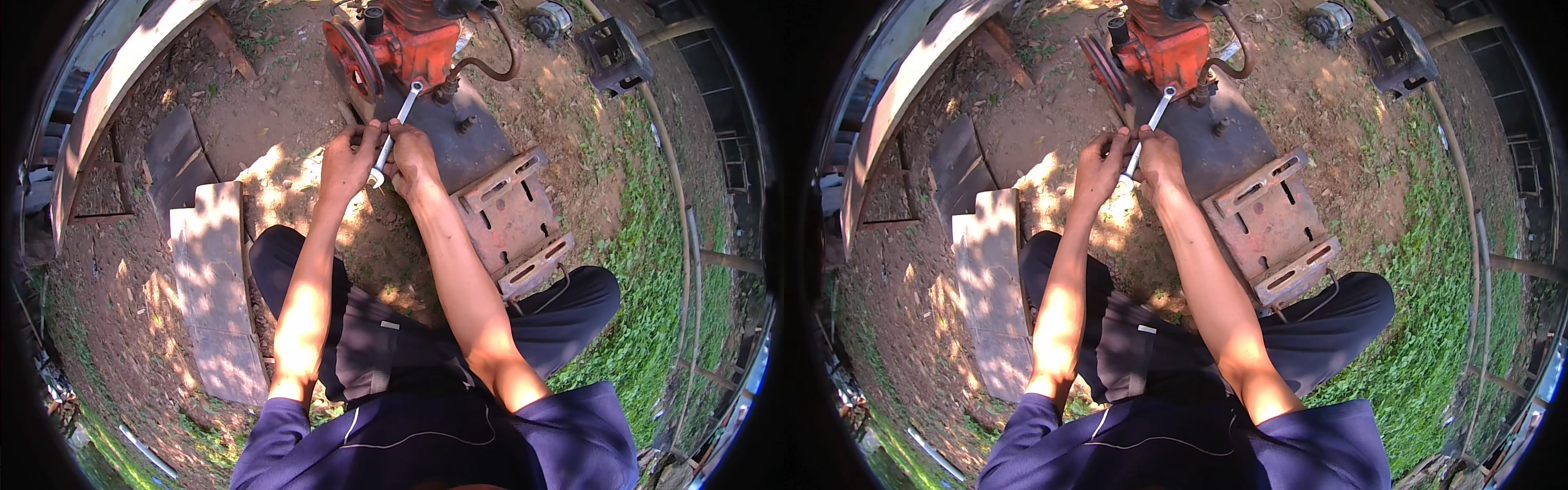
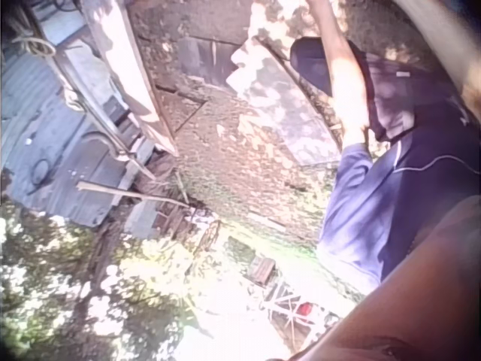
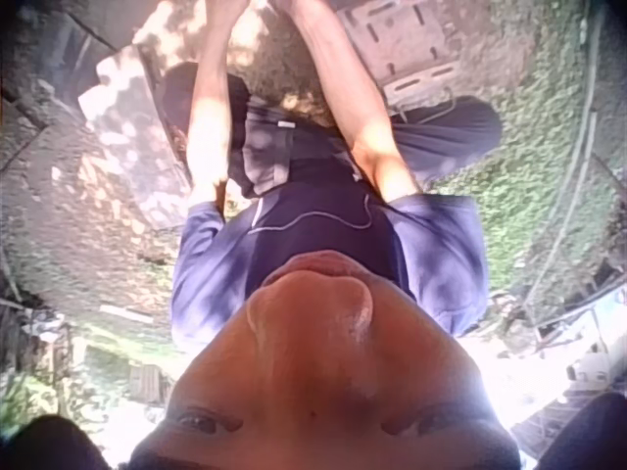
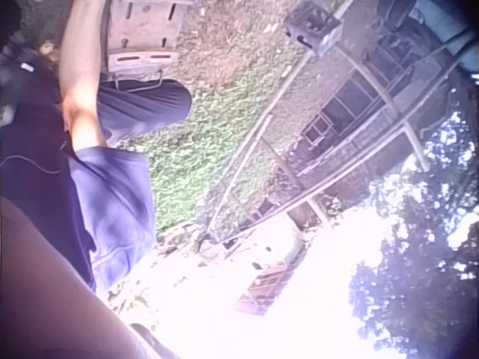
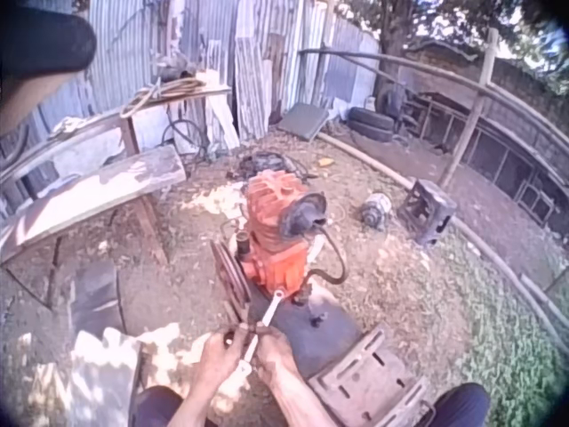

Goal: The person uses a wrench to loosen and tighten bolts on an air compressor motor assembly while sitting on the ground outdoors.

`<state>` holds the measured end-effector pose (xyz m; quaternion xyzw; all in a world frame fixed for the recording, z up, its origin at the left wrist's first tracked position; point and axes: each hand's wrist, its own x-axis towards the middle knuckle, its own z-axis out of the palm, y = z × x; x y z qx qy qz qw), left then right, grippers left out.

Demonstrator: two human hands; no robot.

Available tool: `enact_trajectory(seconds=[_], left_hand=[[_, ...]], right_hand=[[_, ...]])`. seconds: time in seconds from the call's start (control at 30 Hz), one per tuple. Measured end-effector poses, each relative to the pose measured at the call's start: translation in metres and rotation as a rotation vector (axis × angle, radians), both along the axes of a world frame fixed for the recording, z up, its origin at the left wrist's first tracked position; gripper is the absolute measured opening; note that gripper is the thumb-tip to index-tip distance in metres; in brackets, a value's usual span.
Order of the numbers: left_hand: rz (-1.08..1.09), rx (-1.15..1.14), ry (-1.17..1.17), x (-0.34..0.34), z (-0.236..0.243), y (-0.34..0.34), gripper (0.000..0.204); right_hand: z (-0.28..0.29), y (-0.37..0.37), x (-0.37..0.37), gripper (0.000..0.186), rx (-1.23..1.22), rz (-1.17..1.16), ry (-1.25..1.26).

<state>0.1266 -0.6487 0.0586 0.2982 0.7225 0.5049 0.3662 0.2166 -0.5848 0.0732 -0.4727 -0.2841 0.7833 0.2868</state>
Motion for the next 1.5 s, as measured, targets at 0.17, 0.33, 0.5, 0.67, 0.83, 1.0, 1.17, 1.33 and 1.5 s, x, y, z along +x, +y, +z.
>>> enact_trajectory(seconds=[0.17, 0.33, 0.5, 0.67, 0.83, 1.0, 1.17, 1.33, 1.5], left_hand=[[0.137, 0.055, 0.003, 0.000, 0.012, 0.011, 0.045], [0.442, 0.279, 0.467, -0.017, 0.016, 0.034, 0.061], [0.344, 0.546, 0.829, -0.042, 0.052, 0.078, 0.067], [0.111, 0.645, 0.735, -0.060, 0.034, 0.102, 0.060], [0.114, 0.674, 0.694, -0.060, 0.035, 0.100, 0.056], [0.374, 0.549, 1.188, -0.030, 0.055, 0.083, 0.045], [-0.010, 0.475, 0.740, 0.050, 0.023, 0.048, 0.021], [0.229, 0.327, 0.663, 0.062, -0.001, 0.077, 0.023], [0.281, 0.244, 0.712, 0.062, -0.009, 0.093, 0.019]], right_hand=[[0.018, 0.004, 0.014, 0.027, -0.030, 0.112, -0.088], [0.025, 0.011, 0.030, 0.024, -0.016, 0.148, -0.264], [0.013, 0.020, 0.043, 0.023, 0.762, 0.361, -0.967], [0.053, 0.045, 0.069, 0.030, 0.984, 0.720, -1.250], [0.089, 0.060, 0.093, 0.030, 1.188, 1.043, -1.423], [0.112, 0.067, 0.133, 0.028, 1.123, 0.831, -1.357], [0.077, 0.064, 0.163, 0.029, 1.166, 0.759, -1.274], [0.062, 0.065, 0.174, 0.031, 1.270, 0.689, -1.184], [0.065, 0.077, 0.164, 0.033, 1.300, 0.800, -1.180]])
